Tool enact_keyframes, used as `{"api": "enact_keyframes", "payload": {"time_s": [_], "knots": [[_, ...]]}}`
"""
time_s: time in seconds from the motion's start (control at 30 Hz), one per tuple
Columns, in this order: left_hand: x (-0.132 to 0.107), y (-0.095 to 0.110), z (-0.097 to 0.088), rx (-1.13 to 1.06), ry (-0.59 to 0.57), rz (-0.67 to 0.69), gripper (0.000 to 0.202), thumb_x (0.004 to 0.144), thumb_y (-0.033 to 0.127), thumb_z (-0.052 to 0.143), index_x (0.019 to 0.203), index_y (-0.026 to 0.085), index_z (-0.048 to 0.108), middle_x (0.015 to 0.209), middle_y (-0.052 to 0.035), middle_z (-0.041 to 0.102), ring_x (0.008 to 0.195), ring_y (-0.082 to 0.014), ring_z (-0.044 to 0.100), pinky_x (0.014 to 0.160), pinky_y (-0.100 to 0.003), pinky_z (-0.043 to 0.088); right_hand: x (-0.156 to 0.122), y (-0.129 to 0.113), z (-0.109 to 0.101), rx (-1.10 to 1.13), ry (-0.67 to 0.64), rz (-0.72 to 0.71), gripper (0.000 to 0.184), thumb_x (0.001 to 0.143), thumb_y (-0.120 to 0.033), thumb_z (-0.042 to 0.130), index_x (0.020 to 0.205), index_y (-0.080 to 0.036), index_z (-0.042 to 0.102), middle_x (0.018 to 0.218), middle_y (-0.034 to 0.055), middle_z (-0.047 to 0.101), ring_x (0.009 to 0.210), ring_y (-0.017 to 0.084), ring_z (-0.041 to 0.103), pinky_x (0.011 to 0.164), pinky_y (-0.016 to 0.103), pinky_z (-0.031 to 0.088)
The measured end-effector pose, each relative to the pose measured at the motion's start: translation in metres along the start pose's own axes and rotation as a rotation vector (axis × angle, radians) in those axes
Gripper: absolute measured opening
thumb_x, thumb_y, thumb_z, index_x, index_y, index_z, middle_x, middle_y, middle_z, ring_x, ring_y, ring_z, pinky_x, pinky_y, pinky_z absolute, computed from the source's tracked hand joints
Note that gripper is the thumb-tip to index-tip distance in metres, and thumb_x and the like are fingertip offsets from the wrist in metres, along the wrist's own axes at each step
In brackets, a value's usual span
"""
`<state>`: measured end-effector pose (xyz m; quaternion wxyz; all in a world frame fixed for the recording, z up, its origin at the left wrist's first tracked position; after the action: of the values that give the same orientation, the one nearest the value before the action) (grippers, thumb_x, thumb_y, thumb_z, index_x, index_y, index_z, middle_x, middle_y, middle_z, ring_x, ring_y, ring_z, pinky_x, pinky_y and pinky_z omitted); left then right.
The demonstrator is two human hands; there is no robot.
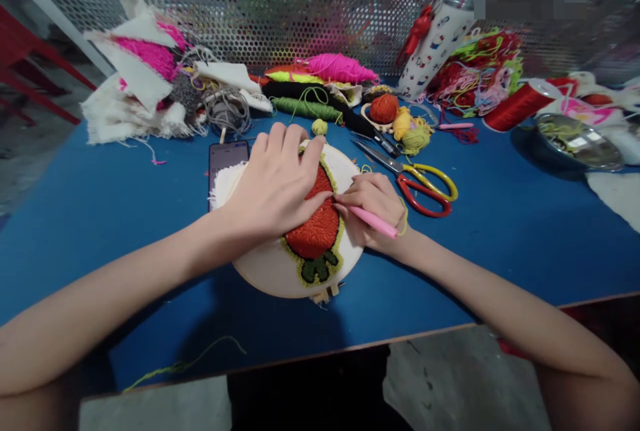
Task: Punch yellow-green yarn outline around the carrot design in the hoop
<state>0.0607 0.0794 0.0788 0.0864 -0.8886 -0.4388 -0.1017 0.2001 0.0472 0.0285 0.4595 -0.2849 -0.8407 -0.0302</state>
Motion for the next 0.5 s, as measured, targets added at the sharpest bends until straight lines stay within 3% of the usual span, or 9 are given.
{"api": "enact_keyframes", "payload": {"time_s": [0.17,0.5], "knots": [[0.003,-0.003,0.011,0.008,-0.063,0.003,0.058,0.091,0.045,0.056,0.131,0.004,0.048,0.12,-0.0244,0.054,0.108,-0.038,0.05,0.088,-0.048,0.044,-0.001,0.004,0.0,0.092,0.033,0.052,0.019,0.085,-0.013,0.063,0.099,-0.026,0.061,0.079,-0.0003,0.066,0.075,0.018,0.059,0.079,0.044,0.058],[0.003,-0.003,0.014,-0.002,-0.066,0.005,0.057,0.09,0.045,0.058,0.129,0.004,0.05,0.121,-0.0244,0.055,0.11,-0.0382,0.05,0.088,-0.048,0.044,-0.011,0.019,-0.013,0.403,0.203,0.195,0.026,0.083,-0.006,0.059,0.099,-0.026,0.063,0.079,0.0009,0.059,0.081,0.019,0.058,0.08,0.048,0.065]]}}
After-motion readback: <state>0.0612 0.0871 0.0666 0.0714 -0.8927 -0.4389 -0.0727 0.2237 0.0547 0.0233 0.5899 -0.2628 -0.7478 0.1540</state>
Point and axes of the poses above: each hand's wrist, its own x-axis towards the middle knuckle, its own z-axis out of the palm, y = z × x, the point moved 6 cm from there along x, towards the middle knuckle
